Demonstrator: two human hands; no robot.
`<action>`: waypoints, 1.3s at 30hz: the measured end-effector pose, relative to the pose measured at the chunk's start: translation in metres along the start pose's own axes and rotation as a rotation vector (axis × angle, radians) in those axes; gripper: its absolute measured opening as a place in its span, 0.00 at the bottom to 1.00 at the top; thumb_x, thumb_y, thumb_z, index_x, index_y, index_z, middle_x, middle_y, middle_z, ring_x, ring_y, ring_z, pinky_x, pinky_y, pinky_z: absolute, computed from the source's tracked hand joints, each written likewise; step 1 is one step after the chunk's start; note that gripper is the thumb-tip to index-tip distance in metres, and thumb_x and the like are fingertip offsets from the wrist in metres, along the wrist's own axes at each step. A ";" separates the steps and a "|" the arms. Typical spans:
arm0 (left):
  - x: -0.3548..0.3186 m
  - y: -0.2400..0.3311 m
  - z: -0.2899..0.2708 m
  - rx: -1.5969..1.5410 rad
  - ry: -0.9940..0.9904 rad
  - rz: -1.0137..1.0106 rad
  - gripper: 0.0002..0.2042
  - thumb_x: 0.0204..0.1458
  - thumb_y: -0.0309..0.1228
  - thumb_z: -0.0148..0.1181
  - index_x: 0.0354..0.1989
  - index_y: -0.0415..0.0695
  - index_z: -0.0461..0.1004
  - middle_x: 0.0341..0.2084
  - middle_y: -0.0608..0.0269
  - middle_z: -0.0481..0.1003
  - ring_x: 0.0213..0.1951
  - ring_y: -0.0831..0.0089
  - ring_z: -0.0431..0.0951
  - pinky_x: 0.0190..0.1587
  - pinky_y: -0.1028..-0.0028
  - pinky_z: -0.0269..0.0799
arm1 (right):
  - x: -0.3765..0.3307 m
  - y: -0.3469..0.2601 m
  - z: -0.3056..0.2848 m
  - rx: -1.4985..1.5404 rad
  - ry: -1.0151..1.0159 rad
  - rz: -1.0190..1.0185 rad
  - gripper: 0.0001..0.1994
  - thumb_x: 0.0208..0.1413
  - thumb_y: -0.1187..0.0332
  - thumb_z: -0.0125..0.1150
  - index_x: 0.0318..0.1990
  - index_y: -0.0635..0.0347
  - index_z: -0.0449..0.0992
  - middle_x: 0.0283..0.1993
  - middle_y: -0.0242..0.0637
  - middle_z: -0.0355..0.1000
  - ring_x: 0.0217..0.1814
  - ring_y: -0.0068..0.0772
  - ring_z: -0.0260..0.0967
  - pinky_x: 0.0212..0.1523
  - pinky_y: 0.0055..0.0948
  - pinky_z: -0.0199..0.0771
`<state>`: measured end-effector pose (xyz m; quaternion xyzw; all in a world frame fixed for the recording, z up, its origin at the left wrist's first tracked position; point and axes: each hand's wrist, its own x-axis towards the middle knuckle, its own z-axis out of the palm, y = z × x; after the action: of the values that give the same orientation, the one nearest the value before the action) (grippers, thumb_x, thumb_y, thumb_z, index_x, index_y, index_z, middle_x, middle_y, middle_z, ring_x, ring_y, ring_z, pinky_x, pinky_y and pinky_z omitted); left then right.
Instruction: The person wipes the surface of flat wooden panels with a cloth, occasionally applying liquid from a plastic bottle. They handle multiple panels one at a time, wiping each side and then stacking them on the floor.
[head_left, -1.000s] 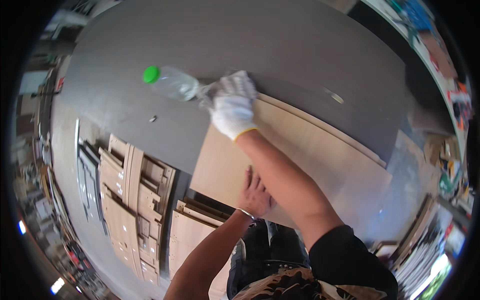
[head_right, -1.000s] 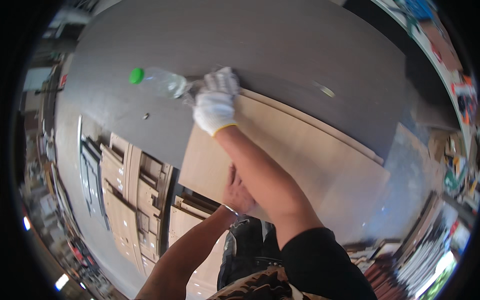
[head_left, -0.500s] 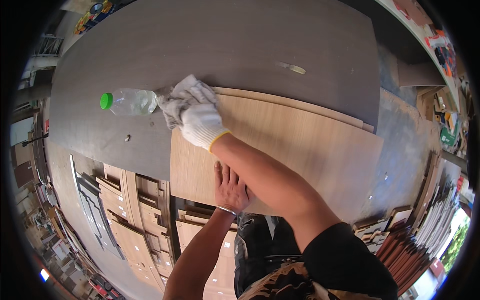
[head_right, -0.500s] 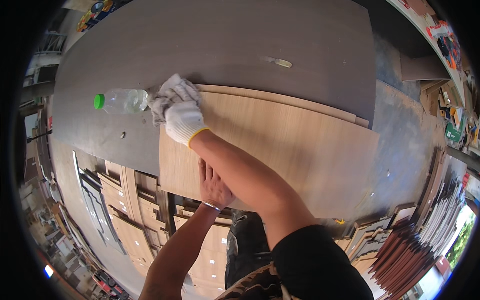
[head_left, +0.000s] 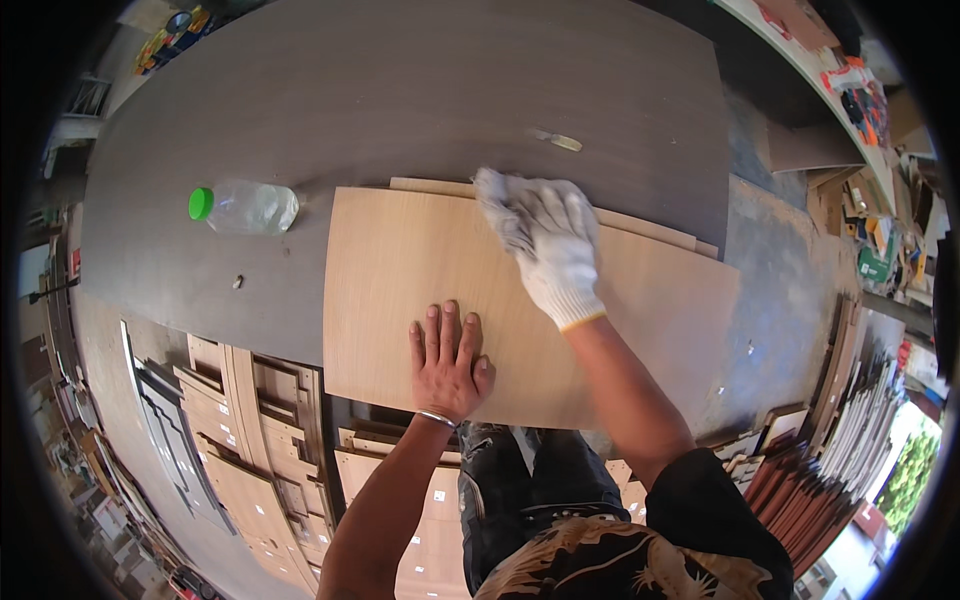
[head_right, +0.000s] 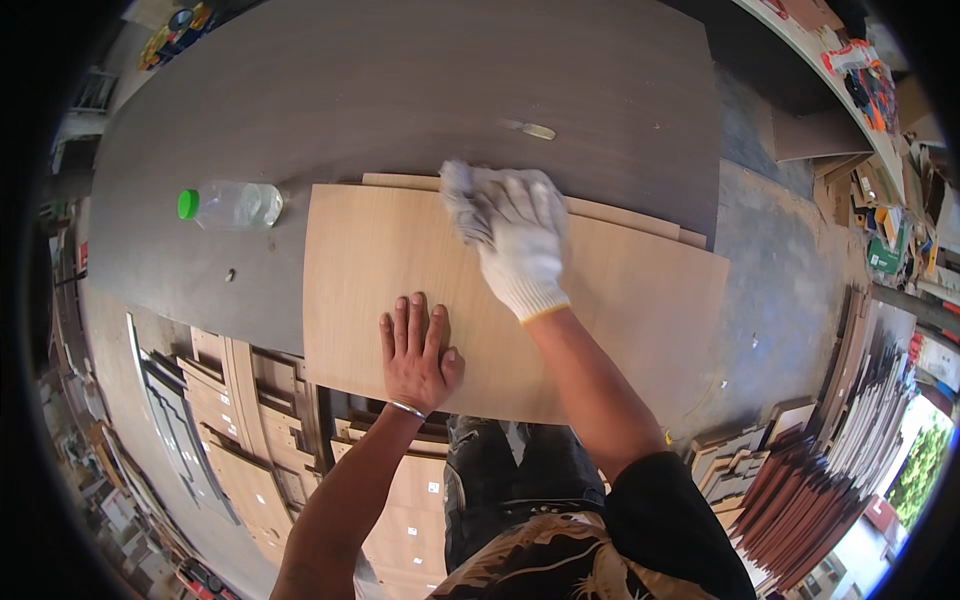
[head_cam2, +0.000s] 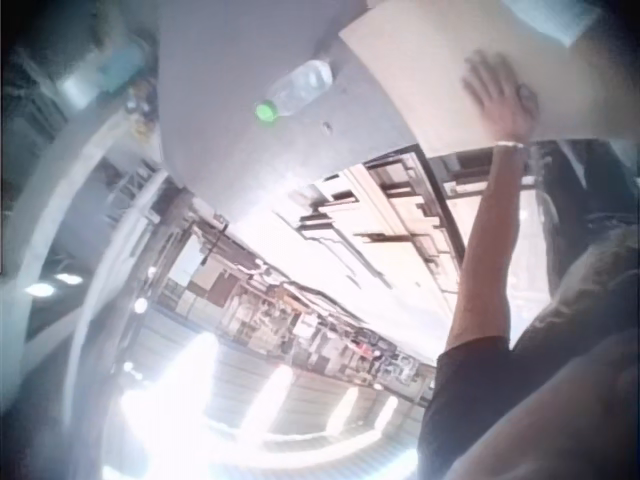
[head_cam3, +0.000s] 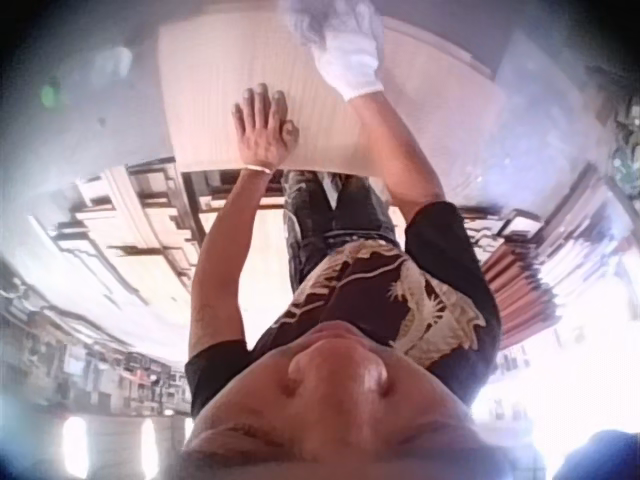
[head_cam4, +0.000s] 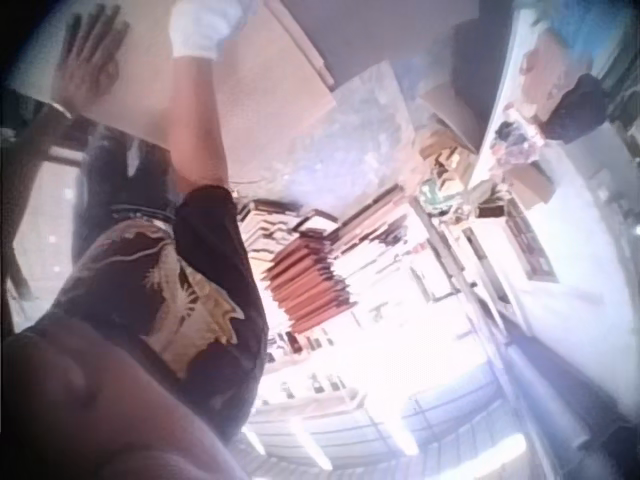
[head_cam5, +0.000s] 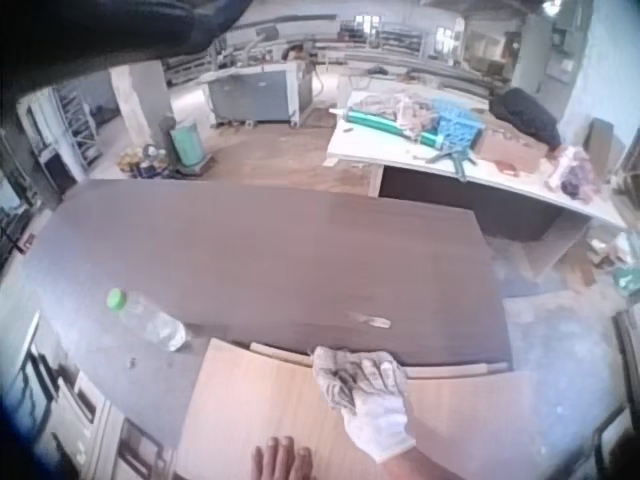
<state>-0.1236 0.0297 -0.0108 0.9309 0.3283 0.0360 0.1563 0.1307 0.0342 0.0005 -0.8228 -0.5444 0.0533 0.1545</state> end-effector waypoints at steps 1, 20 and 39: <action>-0.005 -0.005 -0.002 0.018 0.004 -0.003 0.34 0.62 0.42 0.47 0.78 0.47 0.56 0.77 0.41 0.54 0.77 0.38 0.51 0.76 0.35 0.41 | -0.023 0.003 -0.003 -0.030 0.027 0.013 0.28 0.55 0.63 0.67 0.66 0.49 0.74 0.70 0.40 0.71 0.74 0.50 0.63 0.79 0.54 0.50; -0.009 -0.012 0.001 0.093 0.007 0.031 0.34 0.63 0.43 0.45 0.78 0.43 0.55 0.78 0.40 0.50 0.79 0.38 0.45 0.77 0.37 0.35 | -0.063 0.037 -0.006 0.015 0.208 0.043 0.22 0.52 0.64 0.67 0.55 0.58 0.82 0.66 0.43 0.75 0.73 0.50 0.65 0.78 0.53 0.53; -0.006 -0.002 0.000 0.073 -0.020 0.028 0.34 0.63 0.43 0.45 0.77 0.44 0.56 0.78 0.42 0.50 0.79 0.39 0.46 0.77 0.37 0.37 | -0.123 0.162 -0.037 0.079 0.153 0.470 0.25 0.64 0.61 0.63 0.68 0.57 0.72 0.74 0.43 0.66 0.81 0.48 0.53 0.82 0.46 0.44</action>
<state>-0.1295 0.0276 -0.0112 0.9408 0.3148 0.0168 0.1248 0.2331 -0.1430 -0.0246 -0.9218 -0.3223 0.0464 0.2105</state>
